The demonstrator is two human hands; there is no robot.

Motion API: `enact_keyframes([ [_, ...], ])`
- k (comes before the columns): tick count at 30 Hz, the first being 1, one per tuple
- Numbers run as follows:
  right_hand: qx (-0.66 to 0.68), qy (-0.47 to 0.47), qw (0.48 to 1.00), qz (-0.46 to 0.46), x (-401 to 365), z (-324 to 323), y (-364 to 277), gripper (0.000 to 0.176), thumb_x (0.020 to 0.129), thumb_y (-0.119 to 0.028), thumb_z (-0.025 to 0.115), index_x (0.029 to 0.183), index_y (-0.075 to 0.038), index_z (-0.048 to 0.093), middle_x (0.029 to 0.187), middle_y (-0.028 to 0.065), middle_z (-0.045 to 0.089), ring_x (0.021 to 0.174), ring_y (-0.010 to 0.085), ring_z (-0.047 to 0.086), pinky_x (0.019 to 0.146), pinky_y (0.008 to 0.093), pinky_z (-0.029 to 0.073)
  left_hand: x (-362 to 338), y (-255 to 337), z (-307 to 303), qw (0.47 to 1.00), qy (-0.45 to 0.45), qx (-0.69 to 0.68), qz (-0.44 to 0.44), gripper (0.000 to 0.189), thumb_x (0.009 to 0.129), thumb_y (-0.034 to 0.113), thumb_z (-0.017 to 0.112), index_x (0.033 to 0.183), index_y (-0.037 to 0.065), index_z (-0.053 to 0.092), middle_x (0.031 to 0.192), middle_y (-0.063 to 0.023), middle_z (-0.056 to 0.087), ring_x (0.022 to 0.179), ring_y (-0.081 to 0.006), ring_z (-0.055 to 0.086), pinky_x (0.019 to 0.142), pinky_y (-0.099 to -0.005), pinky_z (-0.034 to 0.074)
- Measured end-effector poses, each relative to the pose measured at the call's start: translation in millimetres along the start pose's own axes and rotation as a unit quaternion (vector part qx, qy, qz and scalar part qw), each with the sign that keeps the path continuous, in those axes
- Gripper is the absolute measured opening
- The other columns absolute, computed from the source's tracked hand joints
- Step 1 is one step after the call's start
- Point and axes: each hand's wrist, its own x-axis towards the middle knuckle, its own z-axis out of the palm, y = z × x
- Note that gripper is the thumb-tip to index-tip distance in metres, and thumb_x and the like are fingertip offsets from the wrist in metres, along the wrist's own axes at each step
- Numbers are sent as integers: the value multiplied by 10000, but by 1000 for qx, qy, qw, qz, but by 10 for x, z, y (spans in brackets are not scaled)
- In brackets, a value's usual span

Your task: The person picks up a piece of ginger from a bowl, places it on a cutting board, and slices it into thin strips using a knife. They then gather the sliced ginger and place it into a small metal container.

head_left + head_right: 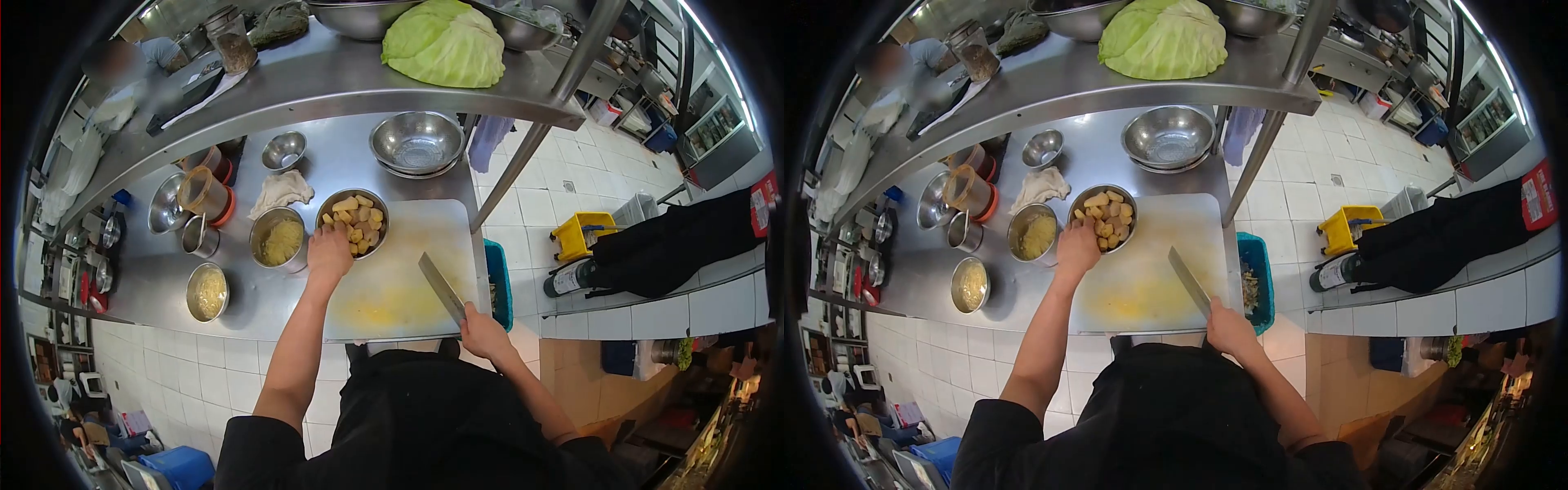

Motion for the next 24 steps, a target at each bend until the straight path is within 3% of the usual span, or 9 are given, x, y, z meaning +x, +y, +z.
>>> enact_keyframes([
  [3,-10,-2,1000,9,34,5,-33,249,1097,-179,522,1272,-2,512,1002,370,761,973,595,739,896,701,559,19,15,109,998,14,-59,-3,350,978,93,692,1323,33,681,1392,-225,688,1327,-385,671,1100,-516,549],
  [6,-20,-2,1000,14,16,-4,-95,251,1081,-162,537,1272,-1,513,1008,373,763,985,596,742,902,702,562,-32,19,90,999,31,-1,20,328,966,79,717,1291,45,683,1384,-220,683,1262,-379,710,1050,-495,576],
  [9,-23,5,1000,18,-5,19,-137,270,1065,-151,551,1283,5,514,1013,373,766,983,589,748,899,697,565,-95,-26,-63,994,93,-47,39,349,962,41,700,1310,30,700,1410,-197,670,1188,-401,744,1027,-494,591],
  [11,-27,18,999,0,13,118,-51,254,1081,-161,556,1259,11,498,947,363,754,913,584,742,841,697,564,-255,-39,-150,947,227,-205,104,371,956,13,697,1326,6,724,1399,-189,705,1142,-410,754,1032,-478,599],
  [12,-32,32,999,-24,21,156,-23,247,1097,-171,562,1236,17,482,881,353,742,844,579,735,783,697,564,-348,-15,-185,947,224,-205,106,371,956,13,697,1326,6,724,1399,-189,705,1142,-410,754,1032,-478,599],
  [14,-27,33,999,-25,-3,137,-48,251,1097,-171,563,1242,17,482,879,351,741,843,578,735,778,695,562,-550,69,-194,878,89,-454,121,416,936,3,731,1352,13,739,1374,-191,748,1195,-411,730,1048,-468,599],
  [17,-17,24,999,-12,7,89,-68,277,1075,-161,570,1280,10,497,925,349,756,898,572,746,819,687,568,-866,376,278,829,42,-542,130,419,931,15,780,1348,27,742,1313,-197,782,1211,-391,726,1036,-459,609],
  [20,-2,12,1000,4,-1,45,-16,303,1057,-157,575,1309,-1,512,963,349,768,947,568,756,862,685,573,-1126,683,909,863,138,-442,200,437,947,37,817,1375,35,731,1352,-183,748,1163,-365,740,1022,-451,616],
  [24,38,51,997,-31,15,130,149,282,1103,-195,582,1272,1,470,894,371,730,876,604,716,820,715,533,-1390,937,1176,898,182,-347,199,446,954,69,850,1376,14,717,1382,-174,696,1120,-335,743,999,-432,626],
])
